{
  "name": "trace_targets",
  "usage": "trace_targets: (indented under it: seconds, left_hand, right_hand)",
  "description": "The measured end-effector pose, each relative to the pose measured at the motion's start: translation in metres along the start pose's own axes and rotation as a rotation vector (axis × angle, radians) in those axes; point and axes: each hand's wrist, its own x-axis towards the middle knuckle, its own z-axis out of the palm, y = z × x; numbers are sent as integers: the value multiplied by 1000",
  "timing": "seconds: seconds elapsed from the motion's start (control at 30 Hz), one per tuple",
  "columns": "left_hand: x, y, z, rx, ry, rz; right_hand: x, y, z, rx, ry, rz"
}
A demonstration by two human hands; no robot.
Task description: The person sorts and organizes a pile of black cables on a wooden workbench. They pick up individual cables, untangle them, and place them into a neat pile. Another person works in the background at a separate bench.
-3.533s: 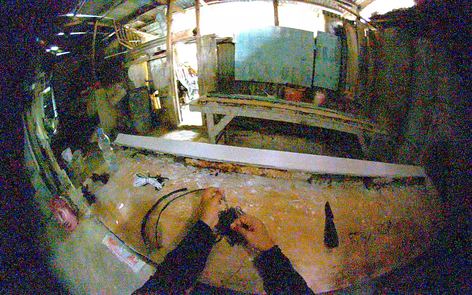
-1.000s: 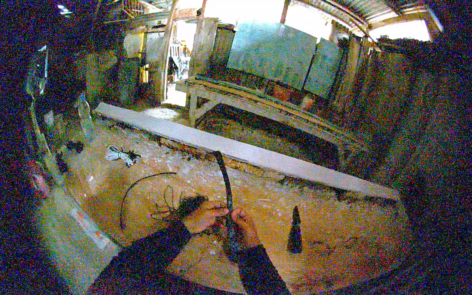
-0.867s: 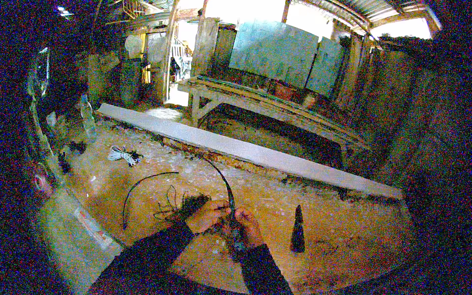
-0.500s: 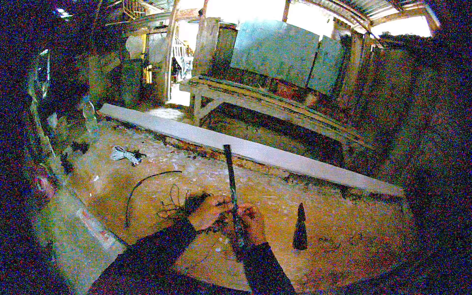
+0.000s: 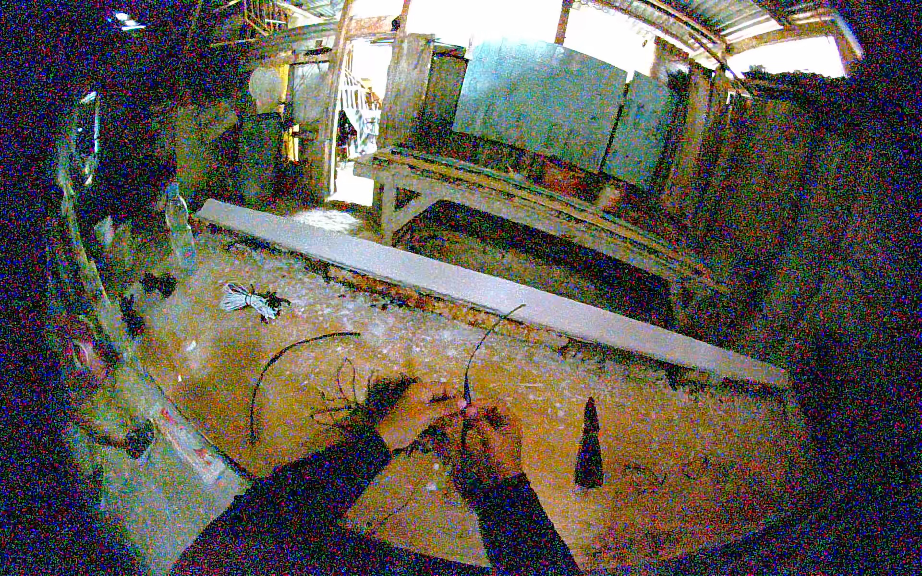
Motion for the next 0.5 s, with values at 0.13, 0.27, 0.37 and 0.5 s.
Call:
trace_targets:
  seconds: [0.13,0.27,0.37,0.5]
  left_hand:
    - [-1,4,-2,-25,-22,-45]
    - [-3,10,0,2,-4,-42]
    - [-3,10,1,-119,16,-138]
    - [-1,4,0,-246,43,-157]
  right_hand:
    - [1,2,-3,61,-12,31]
    - [4,6,-8,119,-31,52]
    - [7,9,-12,163,-49,55]
    - [9,11,-16,173,-57,46]
